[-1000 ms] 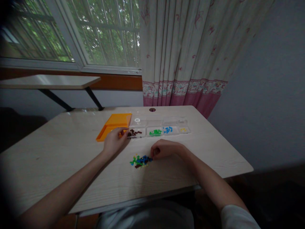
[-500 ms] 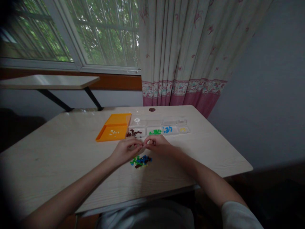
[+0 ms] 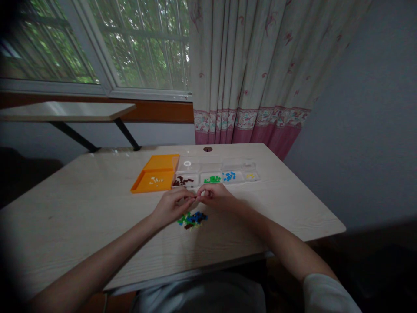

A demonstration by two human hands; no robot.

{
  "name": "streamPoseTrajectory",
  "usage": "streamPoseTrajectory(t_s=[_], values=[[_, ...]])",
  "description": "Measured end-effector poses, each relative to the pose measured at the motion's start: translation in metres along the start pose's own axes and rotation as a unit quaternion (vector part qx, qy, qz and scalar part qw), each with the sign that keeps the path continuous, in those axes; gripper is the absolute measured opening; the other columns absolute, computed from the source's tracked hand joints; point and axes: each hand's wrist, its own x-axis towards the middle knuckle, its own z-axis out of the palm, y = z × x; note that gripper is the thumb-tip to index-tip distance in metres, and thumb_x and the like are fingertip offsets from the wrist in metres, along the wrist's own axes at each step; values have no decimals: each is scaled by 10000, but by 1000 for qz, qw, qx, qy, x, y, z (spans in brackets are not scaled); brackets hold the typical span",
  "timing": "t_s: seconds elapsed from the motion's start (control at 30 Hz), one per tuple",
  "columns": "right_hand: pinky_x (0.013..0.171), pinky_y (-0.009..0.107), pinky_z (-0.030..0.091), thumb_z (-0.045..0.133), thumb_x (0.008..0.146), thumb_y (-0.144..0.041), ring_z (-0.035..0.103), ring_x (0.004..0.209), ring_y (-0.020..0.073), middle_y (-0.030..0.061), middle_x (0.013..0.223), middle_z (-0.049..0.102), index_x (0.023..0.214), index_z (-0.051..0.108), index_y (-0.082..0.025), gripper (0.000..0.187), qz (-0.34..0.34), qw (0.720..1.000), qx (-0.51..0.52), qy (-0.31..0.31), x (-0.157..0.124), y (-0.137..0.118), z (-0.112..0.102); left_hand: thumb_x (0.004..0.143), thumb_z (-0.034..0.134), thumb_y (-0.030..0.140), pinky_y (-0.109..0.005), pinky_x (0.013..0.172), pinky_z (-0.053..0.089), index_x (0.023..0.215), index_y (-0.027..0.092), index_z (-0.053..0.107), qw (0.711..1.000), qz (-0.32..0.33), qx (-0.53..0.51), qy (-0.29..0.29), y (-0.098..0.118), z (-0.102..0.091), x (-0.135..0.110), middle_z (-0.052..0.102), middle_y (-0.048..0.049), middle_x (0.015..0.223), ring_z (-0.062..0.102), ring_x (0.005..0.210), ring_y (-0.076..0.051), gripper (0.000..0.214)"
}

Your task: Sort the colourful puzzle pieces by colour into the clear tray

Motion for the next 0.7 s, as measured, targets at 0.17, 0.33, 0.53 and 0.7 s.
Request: streamPoseTrajectory(t_s=[0.17,0.33,0.53,0.7], values=[[442,163,263,543,764,-294,359,468,50,-59,535,434,799,589,-145,159,-1,996,-47,-71,-4,-4,-13,805,542,234,-222,641,441,803,153,634,998,-11,9,64,-4,-10,3,625,-52,752,574,714,-132,122],[476,156,332,628,696,-308,462,511,58,-48,578,520,801,622,-152,188,4,965,-113,-235,-8,-5,-24,803,560,223,-218,614,428,825,157,653,983,-40,24,179,-8,-22,4,651,-47,749,568,674,-123,116],[515,165,368,644,691,-302,504,564,68,-31,649,576,836,642,-157,205,11,958,-125,-258,-7,-2,-22,786,588,227,-214,568,403,824,160,662,974,-44,25,219,-8,-23,2,627,-24,696,524,603,-104,107],[521,166,373,650,690,-301,503,567,67,-25,657,585,839,651,-154,209,11,959,-121,-258,-7,1,-23,787,587,225,-213,553,400,809,159,662,972,-39,15,230,-5,-23,3,622,-25,686,520,600,-105,102]])
